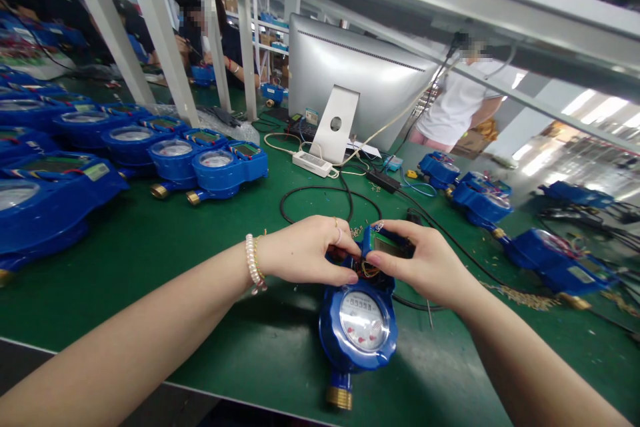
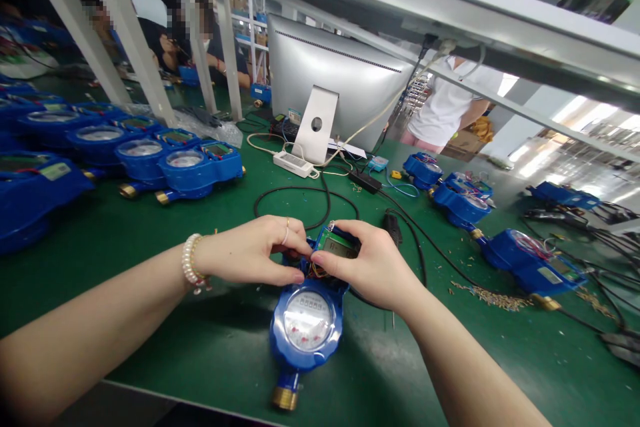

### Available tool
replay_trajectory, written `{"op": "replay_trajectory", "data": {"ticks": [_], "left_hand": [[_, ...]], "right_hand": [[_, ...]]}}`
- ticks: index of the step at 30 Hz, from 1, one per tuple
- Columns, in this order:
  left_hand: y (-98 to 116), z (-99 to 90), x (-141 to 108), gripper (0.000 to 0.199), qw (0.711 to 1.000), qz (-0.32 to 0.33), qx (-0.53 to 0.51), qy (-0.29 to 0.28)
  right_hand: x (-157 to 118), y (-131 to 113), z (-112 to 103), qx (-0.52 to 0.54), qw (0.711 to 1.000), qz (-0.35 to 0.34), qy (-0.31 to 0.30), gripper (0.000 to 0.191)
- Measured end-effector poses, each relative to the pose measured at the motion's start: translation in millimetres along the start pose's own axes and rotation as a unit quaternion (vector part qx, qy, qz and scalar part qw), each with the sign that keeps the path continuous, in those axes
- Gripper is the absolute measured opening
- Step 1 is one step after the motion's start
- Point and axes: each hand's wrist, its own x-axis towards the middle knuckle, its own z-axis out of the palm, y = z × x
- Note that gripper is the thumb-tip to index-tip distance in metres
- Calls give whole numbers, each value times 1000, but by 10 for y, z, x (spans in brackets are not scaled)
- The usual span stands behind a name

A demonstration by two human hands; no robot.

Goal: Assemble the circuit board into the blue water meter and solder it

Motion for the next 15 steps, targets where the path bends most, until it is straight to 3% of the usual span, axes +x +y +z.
{"op": "replay_trajectory", "data": {"ticks": [4, 15], "left_hand": [[20, 66, 51, 13, 999, -13, 33, 28], [102, 417, 43, 26, 960, -92, 204, 170]], "right_hand": [[7, -21, -6, -2, 1000, -4, -1, 56], [-45, 62, 60, -16, 997, -65, 46, 48]]}}
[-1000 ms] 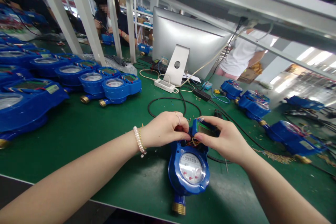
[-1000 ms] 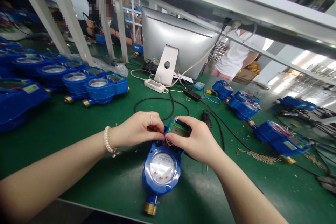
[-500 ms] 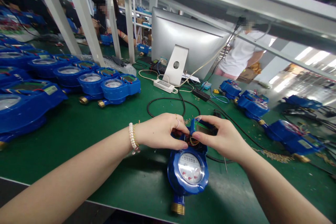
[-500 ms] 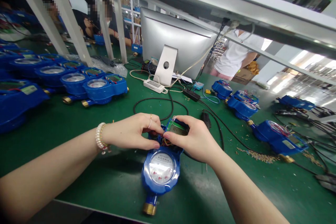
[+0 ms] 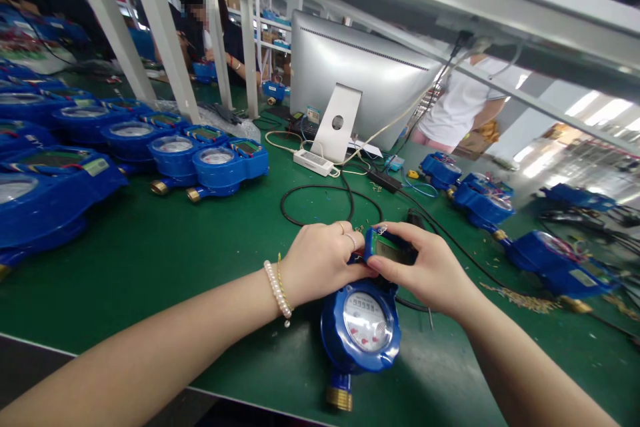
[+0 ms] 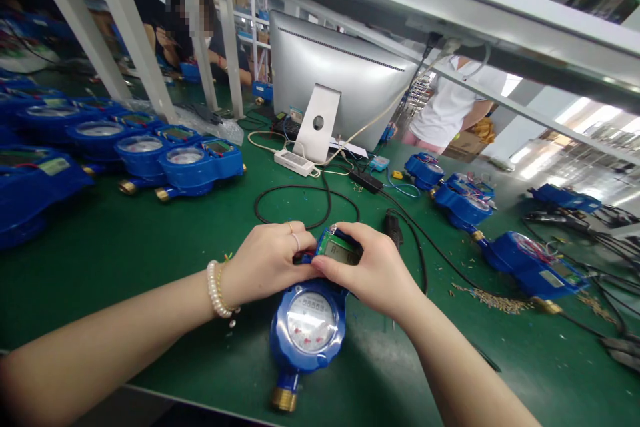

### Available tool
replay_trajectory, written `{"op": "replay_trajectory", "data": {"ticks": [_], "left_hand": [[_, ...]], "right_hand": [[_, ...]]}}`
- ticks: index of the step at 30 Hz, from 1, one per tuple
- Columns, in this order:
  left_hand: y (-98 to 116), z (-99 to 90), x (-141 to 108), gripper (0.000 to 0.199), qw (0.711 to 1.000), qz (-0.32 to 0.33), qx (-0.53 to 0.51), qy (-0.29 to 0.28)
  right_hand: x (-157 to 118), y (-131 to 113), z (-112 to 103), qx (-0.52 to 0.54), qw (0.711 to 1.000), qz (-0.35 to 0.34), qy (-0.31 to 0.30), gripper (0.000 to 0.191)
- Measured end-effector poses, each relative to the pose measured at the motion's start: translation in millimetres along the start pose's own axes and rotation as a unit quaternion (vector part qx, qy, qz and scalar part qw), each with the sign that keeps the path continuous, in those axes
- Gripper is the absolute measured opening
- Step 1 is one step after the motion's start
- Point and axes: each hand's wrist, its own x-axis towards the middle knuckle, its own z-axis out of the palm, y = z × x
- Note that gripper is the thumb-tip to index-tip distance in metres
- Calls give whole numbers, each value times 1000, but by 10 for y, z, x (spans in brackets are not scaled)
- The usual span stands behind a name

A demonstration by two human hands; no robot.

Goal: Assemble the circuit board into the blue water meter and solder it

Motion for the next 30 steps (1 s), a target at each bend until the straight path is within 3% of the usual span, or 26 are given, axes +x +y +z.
{"op": "replay_trajectory", "data": {"ticks": [6, 12, 18, 30], "left_hand": [[57, 75, -68, 20, 999, 13, 36, 13], [49, 91, -105, 21, 999, -25, 25, 34], [38, 100, -97, 23, 999, -6, 30, 19], [115, -62, 0, 18, 999, 31, 29, -21]], "right_hand": [[-87, 102, 26, -12, 997, -76, 25, 45], [-147, 167, 64, -32, 991, -123, 47, 48], [-174, 180, 81, -49, 988, -129, 67, 48], [-93, 165, 35, -31, 993, -106, 41, 44]]}}
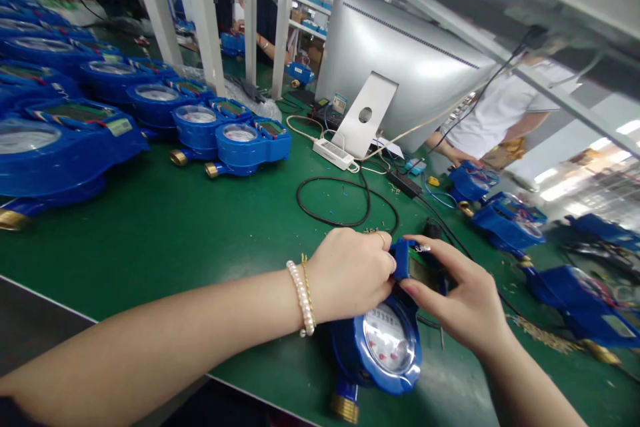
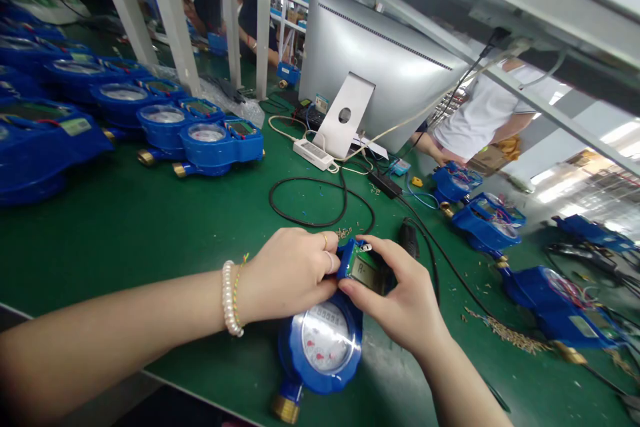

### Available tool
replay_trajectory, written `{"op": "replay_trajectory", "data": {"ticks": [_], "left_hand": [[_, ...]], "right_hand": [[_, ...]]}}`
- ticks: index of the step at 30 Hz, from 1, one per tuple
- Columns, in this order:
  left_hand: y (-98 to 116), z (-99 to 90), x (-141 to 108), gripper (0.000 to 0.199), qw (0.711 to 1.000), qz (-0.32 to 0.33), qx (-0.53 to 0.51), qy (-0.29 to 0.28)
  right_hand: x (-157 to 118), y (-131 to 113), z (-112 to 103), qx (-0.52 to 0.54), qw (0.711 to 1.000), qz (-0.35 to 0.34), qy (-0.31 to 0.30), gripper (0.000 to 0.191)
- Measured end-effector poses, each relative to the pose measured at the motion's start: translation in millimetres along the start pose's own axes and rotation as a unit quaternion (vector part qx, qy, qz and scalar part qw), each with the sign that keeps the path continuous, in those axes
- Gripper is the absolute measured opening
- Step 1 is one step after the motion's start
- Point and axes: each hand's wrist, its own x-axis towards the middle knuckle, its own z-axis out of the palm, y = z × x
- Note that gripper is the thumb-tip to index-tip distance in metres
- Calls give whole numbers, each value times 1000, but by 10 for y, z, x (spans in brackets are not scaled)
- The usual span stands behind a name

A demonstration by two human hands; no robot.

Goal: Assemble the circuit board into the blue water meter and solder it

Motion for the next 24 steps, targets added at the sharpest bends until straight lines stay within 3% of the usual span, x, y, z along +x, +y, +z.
{"op": "replay_trajectory", "data": {"ticks": [8, 13, 16, 19, 24], "left_hand": [[-13, 42, 1, 21, 999, -34, -24, -20], [-168, -89, 91, 19, 994, 15, -65, -90], [-200, -154, 151, 33, 992, 13, -59, -113], [-150, -151, 170, 42, 994, -16, -31, -107], [-48, -72, 122, 33, 996, -42, 2, -82]], "right_hand": [[83, -14, -20, 34, 999, 26, -25, 44], [114, -39, -30, 54, 997, 42, -25, 43], [144, -65, -36, 59, 997, 46, -31, 42], [163, -84, -33, 57, 997, 48, -37, 41], [152, -81, -14, 46, 997, 43, -35, 42]]}}
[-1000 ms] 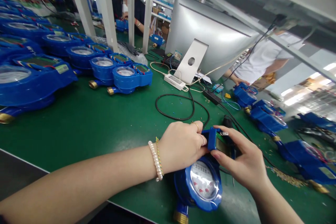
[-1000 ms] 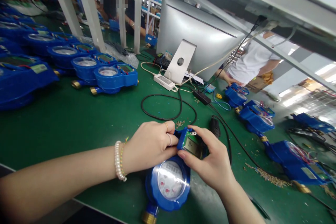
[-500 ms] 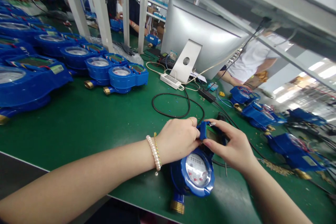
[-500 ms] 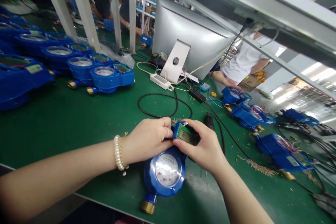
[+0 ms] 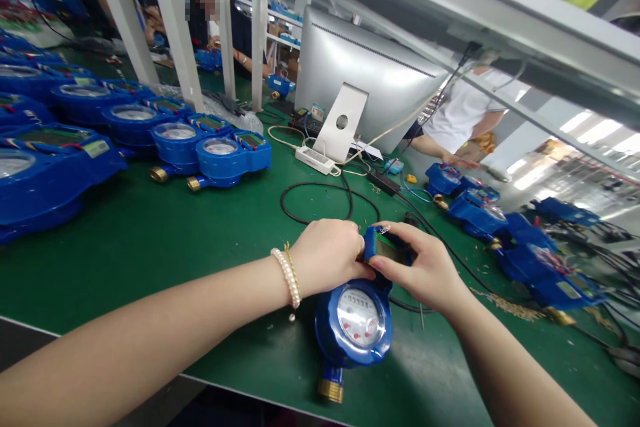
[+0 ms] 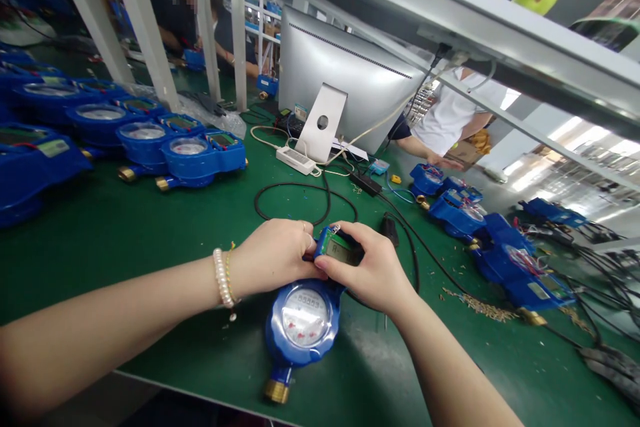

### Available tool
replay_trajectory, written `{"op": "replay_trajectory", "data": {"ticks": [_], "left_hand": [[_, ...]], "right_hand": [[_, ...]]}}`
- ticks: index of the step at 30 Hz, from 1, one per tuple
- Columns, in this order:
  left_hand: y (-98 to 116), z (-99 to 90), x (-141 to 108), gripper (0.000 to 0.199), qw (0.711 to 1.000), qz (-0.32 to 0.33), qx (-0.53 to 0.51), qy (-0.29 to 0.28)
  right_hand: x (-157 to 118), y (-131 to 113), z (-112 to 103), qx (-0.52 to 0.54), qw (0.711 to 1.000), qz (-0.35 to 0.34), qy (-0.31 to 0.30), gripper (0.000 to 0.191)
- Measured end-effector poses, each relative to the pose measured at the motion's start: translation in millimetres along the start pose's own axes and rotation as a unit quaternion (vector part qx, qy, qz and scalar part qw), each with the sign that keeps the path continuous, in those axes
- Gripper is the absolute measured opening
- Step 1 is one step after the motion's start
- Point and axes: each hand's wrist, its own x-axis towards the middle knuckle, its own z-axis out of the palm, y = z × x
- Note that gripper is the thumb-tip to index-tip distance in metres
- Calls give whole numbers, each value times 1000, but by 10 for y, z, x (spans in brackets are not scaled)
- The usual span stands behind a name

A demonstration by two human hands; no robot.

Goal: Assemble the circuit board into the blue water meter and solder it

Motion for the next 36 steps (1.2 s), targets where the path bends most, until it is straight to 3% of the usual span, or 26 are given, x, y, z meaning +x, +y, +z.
{"op": "replay_trajectory", "data": {"ticks": [13, 16, 21, 25, 36], "left_hand": [[25, 137, -102, 12, 998, -39, 25, 38], [-22, 85, -71, 12, 999, -37, 6, 31], [-169, -78, 28, 7, 998, 22, -64, -19], [-245, -149, 69, 14, 992, 35, -119, -36], [-176, 59, -94, 23, 985, -13, -157, 67]], "right_hand": [[-176, -13, 127, -73, 995, -67, 20, 49], [-165, -30, 139, -87, 994, -70, 17, 48], [-156, -18, 142, -96, 993, -70, 16, 47], [-167, -7, 126, -96, 993, -68, 20, 45], [-238, 73, 174, -81, 994, -56, 56, 49]]}}
